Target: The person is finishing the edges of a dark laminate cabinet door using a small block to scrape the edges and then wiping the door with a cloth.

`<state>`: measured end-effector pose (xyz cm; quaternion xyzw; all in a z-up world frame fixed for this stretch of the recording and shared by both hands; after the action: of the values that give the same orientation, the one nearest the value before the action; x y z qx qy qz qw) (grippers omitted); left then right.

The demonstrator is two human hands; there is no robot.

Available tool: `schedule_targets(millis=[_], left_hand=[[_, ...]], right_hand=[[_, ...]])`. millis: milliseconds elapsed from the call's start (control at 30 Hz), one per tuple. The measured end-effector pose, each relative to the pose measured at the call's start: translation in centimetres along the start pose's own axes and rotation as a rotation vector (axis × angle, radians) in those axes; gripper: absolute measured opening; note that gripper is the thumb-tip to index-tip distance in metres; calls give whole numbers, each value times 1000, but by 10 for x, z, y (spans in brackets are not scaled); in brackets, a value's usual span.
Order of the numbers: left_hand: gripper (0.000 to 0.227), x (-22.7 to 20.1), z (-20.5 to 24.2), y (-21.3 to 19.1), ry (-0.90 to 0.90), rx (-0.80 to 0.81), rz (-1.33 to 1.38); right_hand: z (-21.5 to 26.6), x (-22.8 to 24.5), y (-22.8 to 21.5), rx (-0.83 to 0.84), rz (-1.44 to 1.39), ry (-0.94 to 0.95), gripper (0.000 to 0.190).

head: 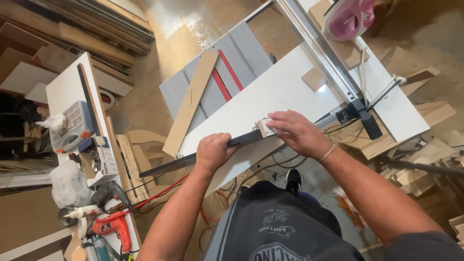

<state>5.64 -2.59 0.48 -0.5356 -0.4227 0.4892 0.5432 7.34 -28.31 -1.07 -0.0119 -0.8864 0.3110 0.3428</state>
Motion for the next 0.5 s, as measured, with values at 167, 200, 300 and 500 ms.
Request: schedule_targets(millis=[167, 200, 300, 500], left_hand=[[38, 0, -3, -1, 4, -15, -1], [38, 0, 0, 0, -1, 7, -8], [37, 4, 0, 7, -14, 18, -15], [38, 2, 1, 5, 1, -21, 18]], right_hand=[[-1, -9, -5, 163, 154, 34, 42], [-3, -1, -2, 208, 221, -5, 40], [-16, 18, -4, 334, 354, -50, 34], [30, -36, -21, 78, 167, 102, 43]])
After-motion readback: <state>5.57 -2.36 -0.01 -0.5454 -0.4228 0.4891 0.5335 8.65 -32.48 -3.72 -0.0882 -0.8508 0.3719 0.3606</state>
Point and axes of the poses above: each hand's wrist, its own z-axis away from the middle knuckle, its own y-axis out of the palm, x = y × z, the point moved 6 cm from there along -z, towards the middle knuckle, and after that the axes turned 11 degrees about -y, right-handed, at the moved point
